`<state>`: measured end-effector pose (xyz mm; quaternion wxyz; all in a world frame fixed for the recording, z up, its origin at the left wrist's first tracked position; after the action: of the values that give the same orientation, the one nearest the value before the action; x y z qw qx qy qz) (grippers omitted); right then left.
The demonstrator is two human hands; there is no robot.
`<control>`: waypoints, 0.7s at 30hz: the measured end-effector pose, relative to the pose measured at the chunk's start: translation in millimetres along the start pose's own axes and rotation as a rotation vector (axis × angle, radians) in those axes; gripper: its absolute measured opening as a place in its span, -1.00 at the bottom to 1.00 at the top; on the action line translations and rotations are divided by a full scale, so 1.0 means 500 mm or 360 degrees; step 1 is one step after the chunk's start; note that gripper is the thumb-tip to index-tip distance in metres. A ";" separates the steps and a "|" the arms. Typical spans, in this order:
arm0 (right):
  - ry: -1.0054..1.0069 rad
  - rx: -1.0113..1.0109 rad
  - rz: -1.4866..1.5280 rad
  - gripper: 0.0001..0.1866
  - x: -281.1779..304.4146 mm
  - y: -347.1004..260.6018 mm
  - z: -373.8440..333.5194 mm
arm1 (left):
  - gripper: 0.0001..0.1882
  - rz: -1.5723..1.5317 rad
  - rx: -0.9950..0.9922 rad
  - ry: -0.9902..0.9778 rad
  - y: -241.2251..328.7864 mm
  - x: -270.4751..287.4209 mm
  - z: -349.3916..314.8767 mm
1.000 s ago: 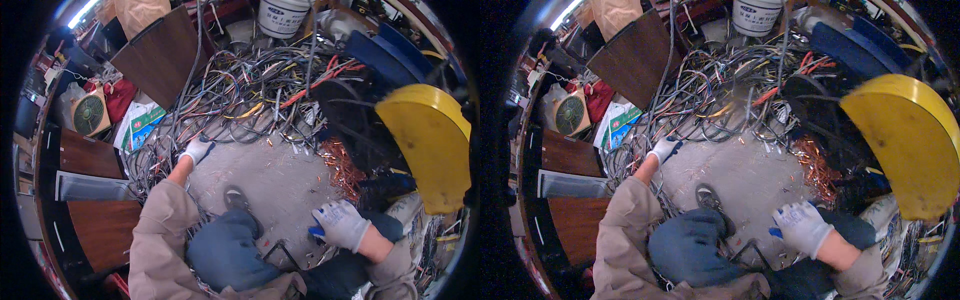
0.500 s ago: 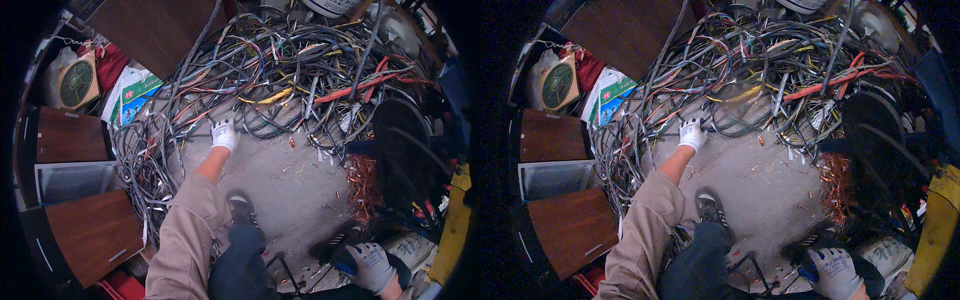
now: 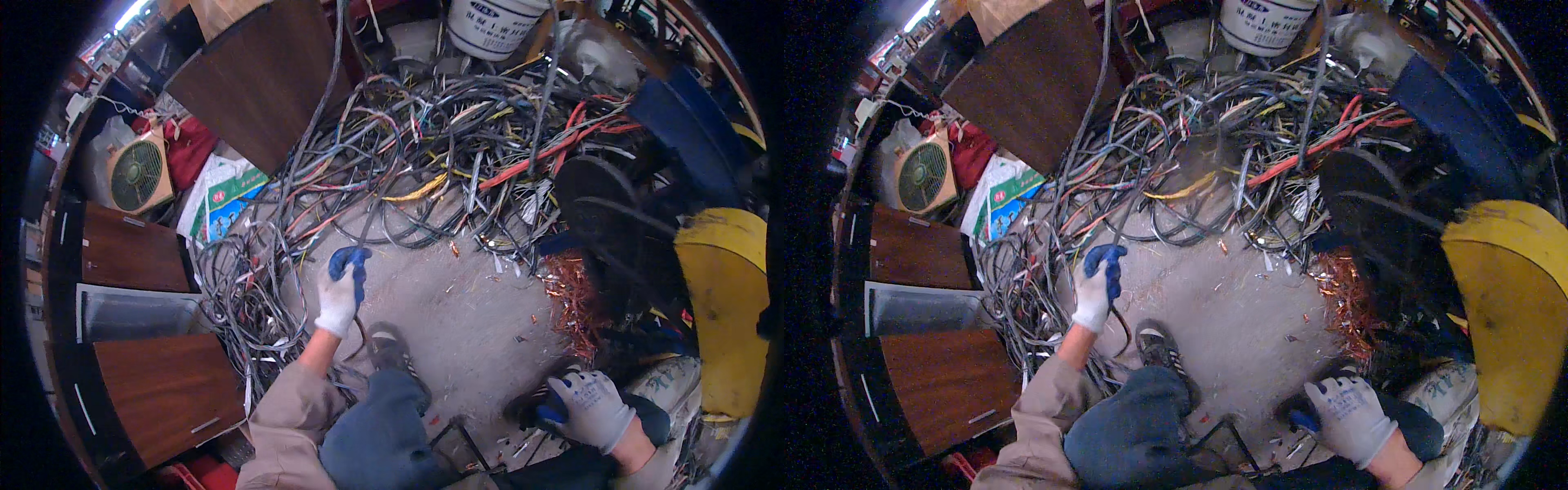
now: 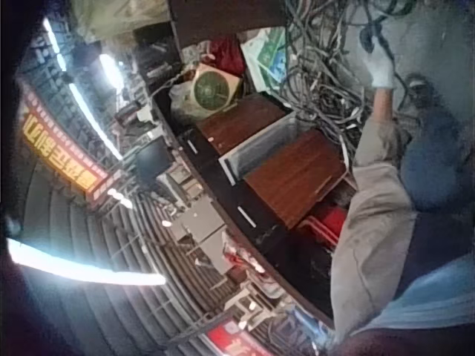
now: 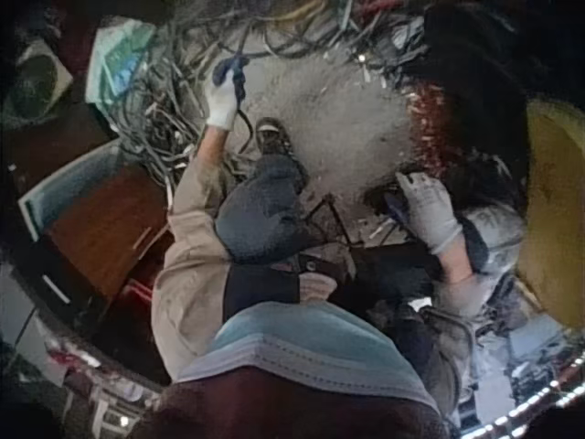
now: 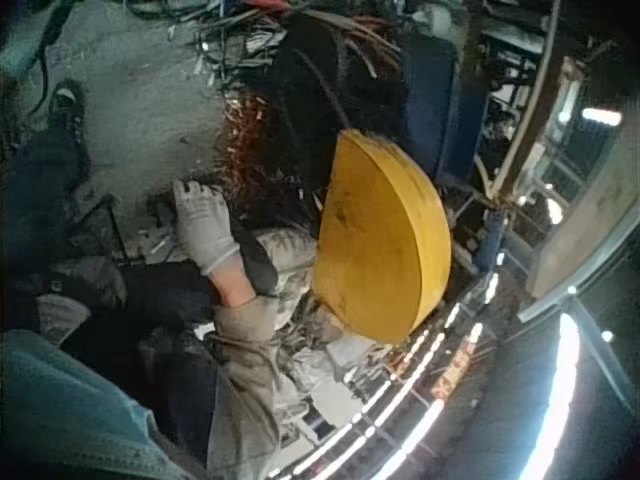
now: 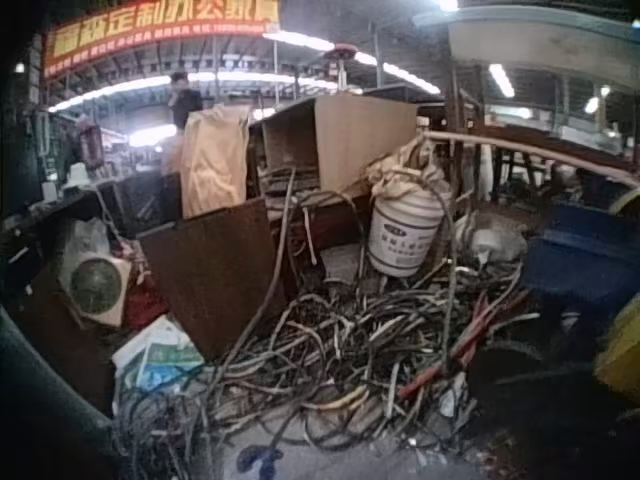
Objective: The person sits on the floor and strips insulation from various electrical wires by hand. They separate the exposed copper strands and place them into a white bag, while discarding the plastic insulation onto the floor.
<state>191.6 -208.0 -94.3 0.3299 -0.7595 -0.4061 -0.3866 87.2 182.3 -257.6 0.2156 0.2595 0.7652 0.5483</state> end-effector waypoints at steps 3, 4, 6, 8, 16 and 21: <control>0.0073 0.0041 0.0046 -0.58 0.010 -0.009 -0.009 | -0.79 -0.0242 -0.0017 -0.0043 0.137 -0.001 -0.098; 0.0104 0.0034 0.0070 -0.57 0.014 -0.011 -0.010 | -0.76 -0.0255 -0.0063 -0.0053 0.185 -0.003 -0.126; 0.0173 0.0034 0.0124 -0.57 0.020 -0.016 -0.014 | -0.70 -0.0359 -0.0152 -0.0052 0.272 -0.009 -0.182; 0.0260 0.0006 0.0190 -0.52 0.027 -0.021 -0.017 | -0.67 -0.0527 -0.0271 -0.0034 0.354 -0.005 -0.236; 0.1083 0.0324 0.1130 -0.37 0.154 -0.139 -0.039 | -0.61 -0.1522 -0.0339 -0.0819 0.559 -0.099 -0.358; 0.0524 0.0792 0.2570 -0.47 0.168 -0.258 -0.047 | -0.64 -0.1544 -0.0271 -0.0762 0.526 -0.190 -0.405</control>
<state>102.9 -138.6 13.2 0.7154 -0.6556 0.2388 -0.0383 78.4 44.4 58.7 0.6322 -0.0239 0.6795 0.3716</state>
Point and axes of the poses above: each hand's wrist, its own z-axis towards the middle knuckle, its own x-axis out of the back of the hand, y = z × x, the point moved 7 cm from there along z, towards the middle knuckle
